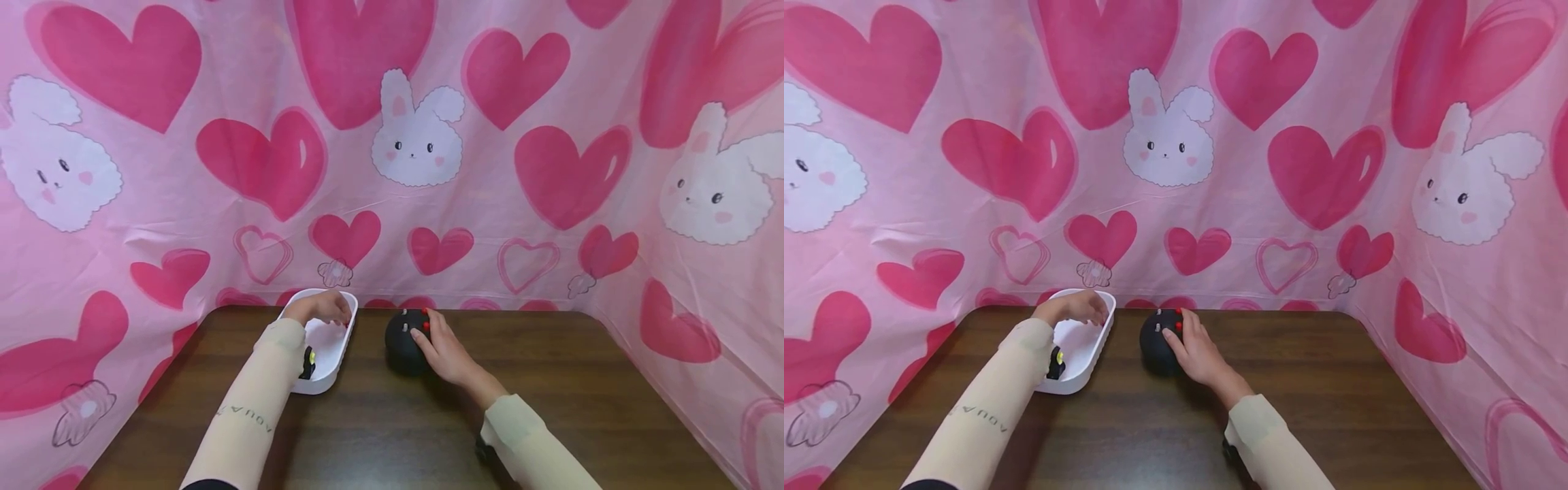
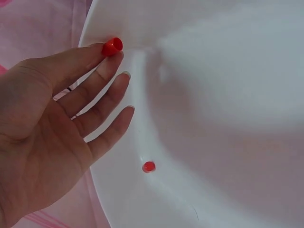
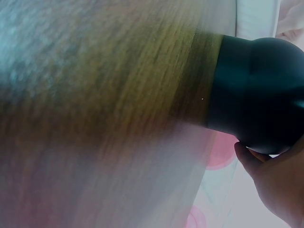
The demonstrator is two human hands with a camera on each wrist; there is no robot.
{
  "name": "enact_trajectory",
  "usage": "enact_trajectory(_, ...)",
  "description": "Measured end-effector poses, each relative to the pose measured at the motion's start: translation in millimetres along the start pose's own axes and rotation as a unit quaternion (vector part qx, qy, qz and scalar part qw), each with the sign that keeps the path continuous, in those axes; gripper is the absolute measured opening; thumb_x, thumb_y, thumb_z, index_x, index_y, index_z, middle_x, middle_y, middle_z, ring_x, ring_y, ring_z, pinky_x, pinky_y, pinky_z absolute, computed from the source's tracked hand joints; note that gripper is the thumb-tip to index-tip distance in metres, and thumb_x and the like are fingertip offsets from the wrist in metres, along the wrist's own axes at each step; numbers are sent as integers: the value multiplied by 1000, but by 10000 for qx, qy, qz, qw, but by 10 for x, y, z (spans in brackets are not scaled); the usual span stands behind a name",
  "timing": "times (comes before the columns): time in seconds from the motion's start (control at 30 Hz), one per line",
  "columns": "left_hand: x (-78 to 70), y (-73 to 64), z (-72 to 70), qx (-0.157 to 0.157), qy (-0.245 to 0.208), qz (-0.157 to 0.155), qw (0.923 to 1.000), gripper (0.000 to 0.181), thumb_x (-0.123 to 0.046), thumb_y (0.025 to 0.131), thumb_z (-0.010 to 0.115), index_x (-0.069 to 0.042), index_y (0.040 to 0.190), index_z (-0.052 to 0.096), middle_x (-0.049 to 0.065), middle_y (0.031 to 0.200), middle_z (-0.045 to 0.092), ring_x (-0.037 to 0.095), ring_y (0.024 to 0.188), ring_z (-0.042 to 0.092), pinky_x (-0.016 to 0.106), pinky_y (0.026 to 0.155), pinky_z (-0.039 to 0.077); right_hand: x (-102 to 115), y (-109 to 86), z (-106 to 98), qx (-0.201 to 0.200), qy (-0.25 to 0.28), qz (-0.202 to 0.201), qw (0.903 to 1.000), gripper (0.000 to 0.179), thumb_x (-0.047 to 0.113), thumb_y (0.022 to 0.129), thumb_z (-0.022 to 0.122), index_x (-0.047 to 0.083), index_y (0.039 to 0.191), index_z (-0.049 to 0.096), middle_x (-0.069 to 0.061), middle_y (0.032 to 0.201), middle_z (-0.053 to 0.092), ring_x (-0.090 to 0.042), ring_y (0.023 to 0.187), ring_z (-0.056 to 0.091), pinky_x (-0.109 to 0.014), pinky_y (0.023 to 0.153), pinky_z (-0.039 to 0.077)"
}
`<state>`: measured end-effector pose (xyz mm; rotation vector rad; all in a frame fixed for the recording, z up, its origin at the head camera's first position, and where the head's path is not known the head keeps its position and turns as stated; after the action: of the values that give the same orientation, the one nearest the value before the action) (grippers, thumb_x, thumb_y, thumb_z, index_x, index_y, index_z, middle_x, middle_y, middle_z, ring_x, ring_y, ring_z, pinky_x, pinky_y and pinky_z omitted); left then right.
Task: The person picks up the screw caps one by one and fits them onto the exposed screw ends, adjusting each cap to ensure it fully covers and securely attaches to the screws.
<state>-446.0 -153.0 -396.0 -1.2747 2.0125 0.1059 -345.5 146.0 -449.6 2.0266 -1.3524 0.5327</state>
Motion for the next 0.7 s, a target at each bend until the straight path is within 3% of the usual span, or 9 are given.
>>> enact_trajectory(0.23, 20, -53, -26, -213, -486, 136, 9985, 18, -7, 100, 61, 3, 111, 72, 13, 105, 74, 30, 105, 66, 52, 101, 52, -6, -12, -7, 181, 114, 243, 9995, 73, 49, 105, 51, 8, 158, 24, -16, 153, 38, -36, 138, 43, -60, 112, 39)
enact_trajectory(0.43, 59, -66, -53, -511, -603, 592, 9951, 19, -8, 99, 61, 2, 110, 73, 14, 105, 74, 34, 105, 66, 53, 97, 54, 8, -17, -12, 148, 144, 232, 9995, 72, 48, 105, 51, 8, 158, 24, -17, 152, 39, -36, 138, 43, -60, 112, 39)
enact_trajectory(0.7, 73, -105, -65, -772, -976, 584, 9905, 20, -10, 100, 61, 2, 113, 72, 13, 106, 73, 31, 105, 67, 52, 97, 54, 22, -14, -11, 130, 172, 233, 9995, 71, 47, 105, 51, 7, 158, 25, -17, 151, 40, -36, 138, 44, -60, 113, 38)
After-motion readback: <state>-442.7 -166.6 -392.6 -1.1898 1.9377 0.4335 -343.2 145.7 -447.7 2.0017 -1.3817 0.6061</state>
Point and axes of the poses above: each hand's wrist, its own y-axis towards the middle knuckle, its own z-axis out of the palm, x = y × z, the point moved 1 cm from there along y, towards the middle knuckle
